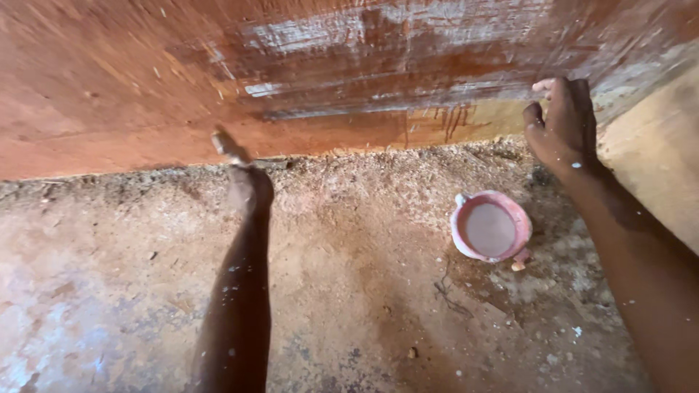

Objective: The person paints a reddish-brown wall with white paint using a brush. They repeatedly dip the brush into a small pink container and apply paint in horizontal strokes near the floor, occasionally touching the wall with their left hand.

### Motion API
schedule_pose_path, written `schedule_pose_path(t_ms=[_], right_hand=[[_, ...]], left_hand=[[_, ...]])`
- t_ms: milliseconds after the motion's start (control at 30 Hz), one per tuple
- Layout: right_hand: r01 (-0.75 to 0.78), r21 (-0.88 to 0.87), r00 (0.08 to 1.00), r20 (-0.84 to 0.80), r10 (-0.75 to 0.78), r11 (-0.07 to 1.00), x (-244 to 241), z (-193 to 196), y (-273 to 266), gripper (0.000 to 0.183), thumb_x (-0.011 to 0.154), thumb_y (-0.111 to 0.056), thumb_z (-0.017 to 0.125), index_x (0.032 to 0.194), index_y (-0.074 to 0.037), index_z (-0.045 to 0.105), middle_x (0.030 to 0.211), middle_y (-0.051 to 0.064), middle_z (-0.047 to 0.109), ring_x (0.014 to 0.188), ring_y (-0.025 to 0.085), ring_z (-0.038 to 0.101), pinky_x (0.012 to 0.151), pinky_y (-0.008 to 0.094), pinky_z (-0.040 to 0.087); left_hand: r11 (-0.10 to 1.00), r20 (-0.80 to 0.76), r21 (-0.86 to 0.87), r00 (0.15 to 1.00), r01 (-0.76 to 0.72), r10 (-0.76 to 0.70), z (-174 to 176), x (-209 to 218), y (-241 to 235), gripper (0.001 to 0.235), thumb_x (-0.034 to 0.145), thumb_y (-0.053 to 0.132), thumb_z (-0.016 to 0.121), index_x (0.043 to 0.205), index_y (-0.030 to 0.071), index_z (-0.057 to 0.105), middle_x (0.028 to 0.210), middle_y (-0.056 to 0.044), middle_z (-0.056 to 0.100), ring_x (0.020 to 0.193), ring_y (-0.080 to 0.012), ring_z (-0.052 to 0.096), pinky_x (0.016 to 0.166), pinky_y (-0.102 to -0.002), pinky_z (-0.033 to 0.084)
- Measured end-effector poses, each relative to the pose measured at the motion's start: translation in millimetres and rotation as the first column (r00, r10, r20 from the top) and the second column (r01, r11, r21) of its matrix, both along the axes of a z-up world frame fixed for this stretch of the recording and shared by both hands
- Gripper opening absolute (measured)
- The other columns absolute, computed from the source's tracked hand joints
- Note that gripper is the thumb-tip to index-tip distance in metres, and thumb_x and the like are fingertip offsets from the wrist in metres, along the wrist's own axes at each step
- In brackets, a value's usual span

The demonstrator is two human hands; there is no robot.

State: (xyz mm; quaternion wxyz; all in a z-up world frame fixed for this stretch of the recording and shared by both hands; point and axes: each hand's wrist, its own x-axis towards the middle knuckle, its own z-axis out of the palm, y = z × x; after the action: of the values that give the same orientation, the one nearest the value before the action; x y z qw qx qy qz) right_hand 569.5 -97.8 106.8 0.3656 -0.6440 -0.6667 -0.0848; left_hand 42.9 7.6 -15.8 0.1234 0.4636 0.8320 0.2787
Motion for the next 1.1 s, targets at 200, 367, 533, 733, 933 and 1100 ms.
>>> schedule_pose_path(t_ms=[200,367,533,733,933,1100], right_hand=[[0.023,-0.01,1.0,0.006,-0.023,1.0,-1.3,4.8,-3.5,0.022,0.099,-0.006,0.068,0.119,-0.002,0.06,0.113,0.021,0.056,0.109,0.04,0.056,0.093,0.05,0.048],[0.004,0.048,1.0,0.006,-0.004,0.999,-2.0,20.6,-9.9,0.017,0.104,-0.002,0.063,0.121,-0.004,0.06,0.107,0.015,0.056,0.106,0.034,0.056,0.099,0.048,0.047],[-0.007,0.077,1.0,0.025,0.005,0.997,-1.5,26.8,-12.7,0.02,0.1,0.004,0.06,0.119,-0.003,0.06,0.108,0.015,0.055,0.105,0.033,0.055,0.098,0.047,0.046],[0.0,0.079,1.0,0.012,-0.001,0.997,-4.9,14.7,-2.3,0.015,0.102,0.0,0.066,0.116,-0.002,0.06,0.107,0.016,0.056,0.107,0.035,0.056,0.093,0.046,0.047],[-0.033,0.079,0.998,-0.053,0.037,0.996,-3.7,-5.9,9.0,0.017,0.1,0.001,0.065,0.116,-0.002,0.06,0.107,0.017,0.056,0.106,0.032,0.057,0.093,0.044,0.047],[0.008,-0.185,0.998,-0.056,-0.018,0.983,2.8,-18.0,20.6,0.016,0.102,-0.013,0.067,0.115,-0.003,0.065,0.11,0.017,0.066,0.105,0.033,0.062,0.093,0.045,0.05]], left_hand=[[0.895,0.186,-0.059,0.886,0.442,-0.425,0.3,234.3,6.4,0.032,0.098,0.021,0.051,0.123,0.0,0.054,0.103,-0.025,0.07,0.09,-0.0377,0.069,0.075,-0.049,0.057],[0.575,0.284,0.108,0.529,0.811,-0.8,38.1,399.2,-74.7,0.037,0.093,0.02,0.052,0.122,-0.003,0.055,0.107,-0.031,0.072,0.1,-0.0459,0.071,0.088,-0.053,0.057],[0.48,0.276,-0.043,0.472,0.876,-0.837,61.8,416.5,-88.1,0.041,0.099,0.022,0.045,0.13,-0.003,0.05,0.108,-0.029,0.069,0.095,-0.0411,0.073,0.083,-0.05,0.059],[0.861,0.13,0.047,0.851,0.507,-0.508,23.9,238.7,-33.6,0.03,0.106,0.022,0.04,0.129,0.004,0.048,0.095,-0.02,0.069,0.078,-0.034,0.07,0.064,-0.05,0.058],[0.994,-0.005,0.015,0.994,0.111,-0.111,11.4,35.1,-37.3,0.031,0.105,0.023,0.043,0.127,0.003,0.051,0.096,-0.019,0.071,0.079,-0.0332,0.071,0.065,-0.049,0.059],[1.0,0.0,0.01,1.0,0.021,-0.021,-7.1,40.8,-27.9,0.036,0.103,0.024,0.044,0.13,0.001,0.05,0.098,-0.021,0.072,0.083,-0.0358,0.072,0.069,-0.051,0.059]])
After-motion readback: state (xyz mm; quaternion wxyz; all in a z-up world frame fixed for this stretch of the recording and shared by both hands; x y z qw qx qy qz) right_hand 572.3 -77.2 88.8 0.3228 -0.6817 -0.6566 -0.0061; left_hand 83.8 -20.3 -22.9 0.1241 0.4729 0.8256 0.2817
